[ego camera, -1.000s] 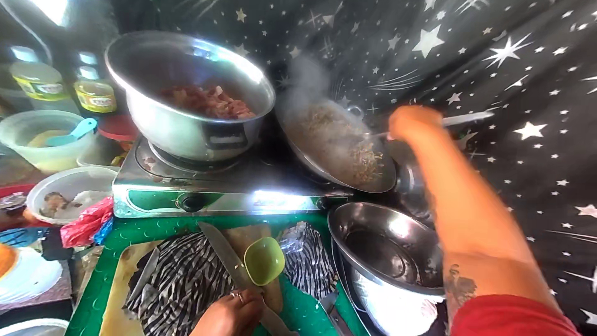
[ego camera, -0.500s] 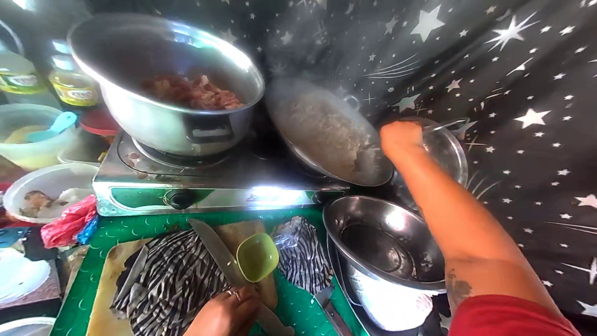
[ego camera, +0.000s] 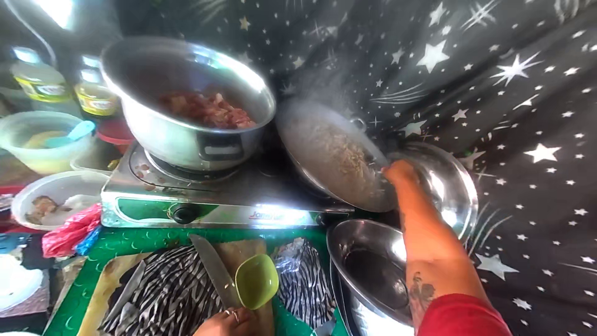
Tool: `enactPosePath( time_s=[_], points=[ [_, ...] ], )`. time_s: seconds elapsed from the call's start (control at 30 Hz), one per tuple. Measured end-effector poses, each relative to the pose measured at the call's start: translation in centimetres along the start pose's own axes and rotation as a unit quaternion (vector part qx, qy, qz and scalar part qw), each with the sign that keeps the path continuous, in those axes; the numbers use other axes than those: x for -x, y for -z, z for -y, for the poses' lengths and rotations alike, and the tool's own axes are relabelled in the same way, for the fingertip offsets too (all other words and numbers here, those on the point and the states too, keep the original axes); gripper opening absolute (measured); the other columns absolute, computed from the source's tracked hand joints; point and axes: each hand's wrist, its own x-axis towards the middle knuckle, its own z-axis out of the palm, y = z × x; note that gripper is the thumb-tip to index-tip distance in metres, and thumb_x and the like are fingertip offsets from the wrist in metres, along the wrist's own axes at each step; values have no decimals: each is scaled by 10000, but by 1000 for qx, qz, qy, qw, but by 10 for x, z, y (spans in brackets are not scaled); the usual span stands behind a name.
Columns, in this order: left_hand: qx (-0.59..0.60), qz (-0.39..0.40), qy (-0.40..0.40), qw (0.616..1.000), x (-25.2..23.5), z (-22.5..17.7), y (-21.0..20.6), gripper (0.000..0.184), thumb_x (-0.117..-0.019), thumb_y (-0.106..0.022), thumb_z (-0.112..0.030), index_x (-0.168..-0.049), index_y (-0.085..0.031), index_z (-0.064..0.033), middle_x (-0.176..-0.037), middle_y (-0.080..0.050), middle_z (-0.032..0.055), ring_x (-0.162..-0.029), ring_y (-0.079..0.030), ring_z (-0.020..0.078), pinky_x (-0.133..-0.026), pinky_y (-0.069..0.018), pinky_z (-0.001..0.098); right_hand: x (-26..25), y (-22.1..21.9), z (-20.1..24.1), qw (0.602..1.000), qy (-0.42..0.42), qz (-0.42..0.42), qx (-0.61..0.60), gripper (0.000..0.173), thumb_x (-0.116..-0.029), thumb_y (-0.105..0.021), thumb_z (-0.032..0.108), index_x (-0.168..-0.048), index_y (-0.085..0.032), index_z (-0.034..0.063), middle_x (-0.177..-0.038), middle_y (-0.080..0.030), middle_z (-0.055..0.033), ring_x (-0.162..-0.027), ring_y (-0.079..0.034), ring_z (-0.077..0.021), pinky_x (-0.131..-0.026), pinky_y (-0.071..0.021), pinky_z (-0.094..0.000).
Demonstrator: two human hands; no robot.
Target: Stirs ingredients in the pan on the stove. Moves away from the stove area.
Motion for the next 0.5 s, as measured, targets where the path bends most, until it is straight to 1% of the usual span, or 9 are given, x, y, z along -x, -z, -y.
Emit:
enactPosePath(
  time_s=[0.07, 0.17, 0.27, 0.33, 0.4, 0.43, 0.5],
  points=[
    [5, 9, 2, 1000, 0, -1, 0, 140, -957, -641, -118, -970, -763, -50, -1062, -758, 135, -945, -751, 315, -774, -621, 457, -5, -16, 12, 999, 8, 26, -36, 495, -1021, -629, 346, -1330, -620, -40, -1413, -575, -278, -1351, -535, -409, -1104, -418, -597],
    [3, 4, -1, 1000, 2, -1, -1, 146, -962, -639, -121, -976, -763, -46, -1058, -757, 143, -941, -750, 323, -773, -619, 461, 0, -20, 22, 997, 51, 25, -51, 487, -1021, -630, 363, -1308, -641, -31, -1398, -592, -263, -1344, -545, -393, -1114, -415, -585],
    [-5, -4, -8, 1000, 5, -2, 0, 156, -974, -629, -152, -970, -759, -67, -1035, -756, 127, -918, -749, 296, -753, -618, 439, 15, -16, 16, 994, 97, -5, -54, 402, -1024, -626, 348, -1192, -697, -10, -1286, -655, -259, -1253, -603, -411, -1050, -448, -627],
    [-13, -9, -13, 1000, 7, -2, 0, 158, -980, -621, -171, -969, -754, -87, -1031, -756, 106, -906, -747, 272, -743, -617, 420, 30, -10, 8, 992, 124, -29, -20, 370, -1043, -595, 354, -1141, -711, 17, -1214, -688, -247, -1195, -636, -420, -993, -471, -650],
    [-20, -19, -20, 999, 8, -1, -2, 157, -973, -623, -184, -965, -755, -99, -1034, -758, 87, -907, -749, 244, -748, -620, 395, 53, 1, 3, 986, 151, -58, 39, 361, -1057, -561, 366, -1140, -706, 46, -1151, -705, -254, -1137, -662, -440, -930, -495, -665],
    [-27, -28, -27, 999, 9, -1, -3, 160, -966, -620, -192, -956, -756, -107, -1024, -759, 78, -897, -749, 232, -738, -619, 382, 67, 10, 2, 981, 166, -70, 76, 362, -1066, -544, 366, -1158, -701, 54, -1140, -707, -259, -1126, -665, -456, -915, -501, -670],
    [-33, -36, -37, 998, 9, 0, -6, 175, -968, -605, -211, -954, -755, -121, -1009, -757, 66, -889, -746, 217, -732, -618, 367, 97, 29, 3, 965, 196, -97, 146, 342, -1075, -528, 348, -1155, -696, 61, -1124, -708, -261, -1099, -671, -475, -875, -515, -671]
  ],
)
